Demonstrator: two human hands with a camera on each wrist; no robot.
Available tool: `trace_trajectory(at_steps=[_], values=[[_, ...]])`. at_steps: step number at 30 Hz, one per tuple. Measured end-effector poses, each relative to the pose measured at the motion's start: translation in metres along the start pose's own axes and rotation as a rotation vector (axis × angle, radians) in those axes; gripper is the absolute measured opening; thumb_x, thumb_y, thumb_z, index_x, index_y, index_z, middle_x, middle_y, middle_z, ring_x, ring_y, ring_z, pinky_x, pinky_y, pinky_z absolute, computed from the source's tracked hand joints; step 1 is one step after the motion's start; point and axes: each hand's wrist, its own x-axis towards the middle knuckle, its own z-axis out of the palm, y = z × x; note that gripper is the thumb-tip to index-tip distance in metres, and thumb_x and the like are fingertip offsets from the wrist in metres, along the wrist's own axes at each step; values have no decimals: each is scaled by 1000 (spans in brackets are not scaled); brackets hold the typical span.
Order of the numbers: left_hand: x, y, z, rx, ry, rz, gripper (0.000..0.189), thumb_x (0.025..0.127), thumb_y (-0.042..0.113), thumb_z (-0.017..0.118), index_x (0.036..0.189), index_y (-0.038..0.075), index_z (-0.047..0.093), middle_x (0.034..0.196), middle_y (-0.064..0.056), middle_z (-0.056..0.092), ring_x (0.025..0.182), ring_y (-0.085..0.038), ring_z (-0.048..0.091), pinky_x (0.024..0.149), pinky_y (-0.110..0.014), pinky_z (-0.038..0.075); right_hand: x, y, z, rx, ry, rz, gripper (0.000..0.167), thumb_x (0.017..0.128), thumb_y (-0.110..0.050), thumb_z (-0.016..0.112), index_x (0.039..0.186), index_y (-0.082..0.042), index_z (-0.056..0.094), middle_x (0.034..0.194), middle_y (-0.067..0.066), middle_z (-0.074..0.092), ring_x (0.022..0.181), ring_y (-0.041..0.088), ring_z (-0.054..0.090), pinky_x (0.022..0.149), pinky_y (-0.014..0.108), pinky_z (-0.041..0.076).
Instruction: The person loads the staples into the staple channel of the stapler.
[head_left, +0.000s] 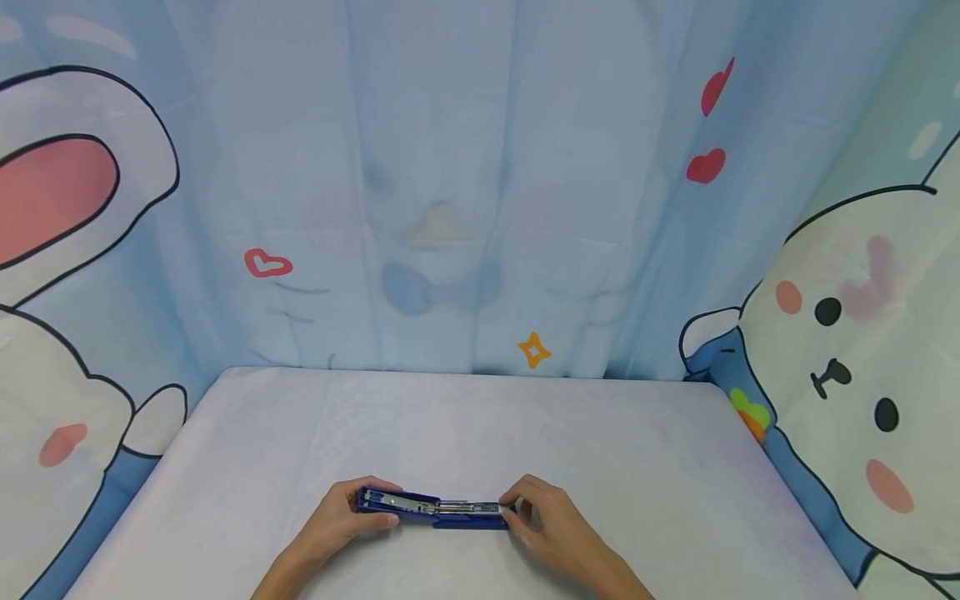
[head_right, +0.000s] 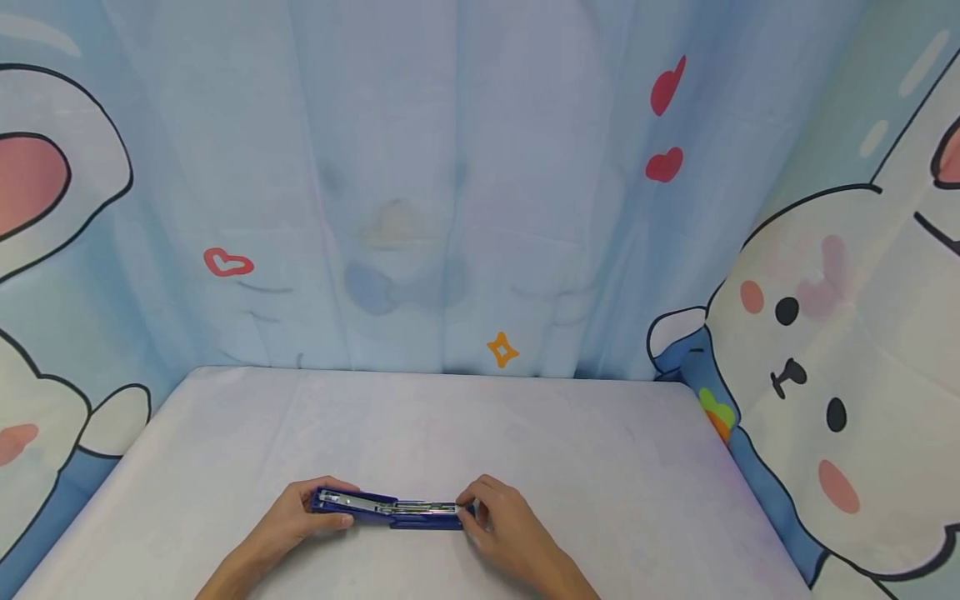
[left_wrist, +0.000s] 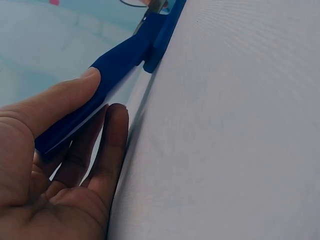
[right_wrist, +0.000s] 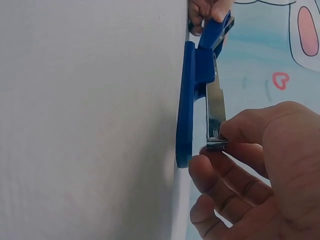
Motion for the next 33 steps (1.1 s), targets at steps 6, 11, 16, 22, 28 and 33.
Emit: trace_trajectory(at_steps=[6, 11, 16, 22, 28, 33], values=[[-1, 0, 0, 6, 3, 1, 47, 85, 22, 90, 126, 5, 75, 124, -12, 76, 104, -15, 69, 87, -22, 55, 0, 2, 1, 35, -13, 34, 8, 98, -11, 74, 104, -16, 73, 97, -7, 71, 76, -5, 55, 67, 20, 53], [0, 0, 1, -2, 8, -5, 47, 85, 22, 90, 126, 6, 75, 123, -11, 76, 105, -15, 68, 87, -21, 54, -1, 8, 2, 65, -17, 30, 12, 96, -11, 77, 106, -15, 73, 97, -6, 73, 76, -5, 56, 67, 19, 52], [0, 0, 1, -7, 1, 9, 47, 86, 21, 89, 127, 4, 74, 123, -11, 76, 104, -14, 69, 86, -21, 54, -1, 11, 0, 83, -34, 37, 17, 93, -11, 80, 109, -14, 74, 98, -5, 75, 77, -5, 56, 67, 19, 52], [0, 1, 0, -4, -2, 7, 46, 86, 21, 89, 126, 5, 75, 122, -8, 77, 103, -13, 70, 87, -20, 54, 1, 10, 0, 89, -46, 83, 18, 92, -13, 82, 109, -16, 76, 95, -7, 74, 77, -4, 56, 67, 19, 52], [-1, 2, -1, -6, -7, 13, 45, 86, 20, 89, 126, 5, 75, 121, -7, 77, 103, -13, 69, 87, -20, 53, 2, 10, 0, 94, -44, 109, 19, 91, -13, 83, 108, -17, 77, 93, -8, 73, 76, -4, 56, 67, 19, 53], [0, 3, 0, -23, -13, 10, 45, 86, 19, 88, 127, 4, 74, 122, -8, 77, 104, -14, 69, 88, -21, 53, 2, 11, -1, 90, -46, 138, 19, 90, -15, 84, 108, -18, 78, 91, -9, 73, 75, -4, 56, 67, 19, 52]])
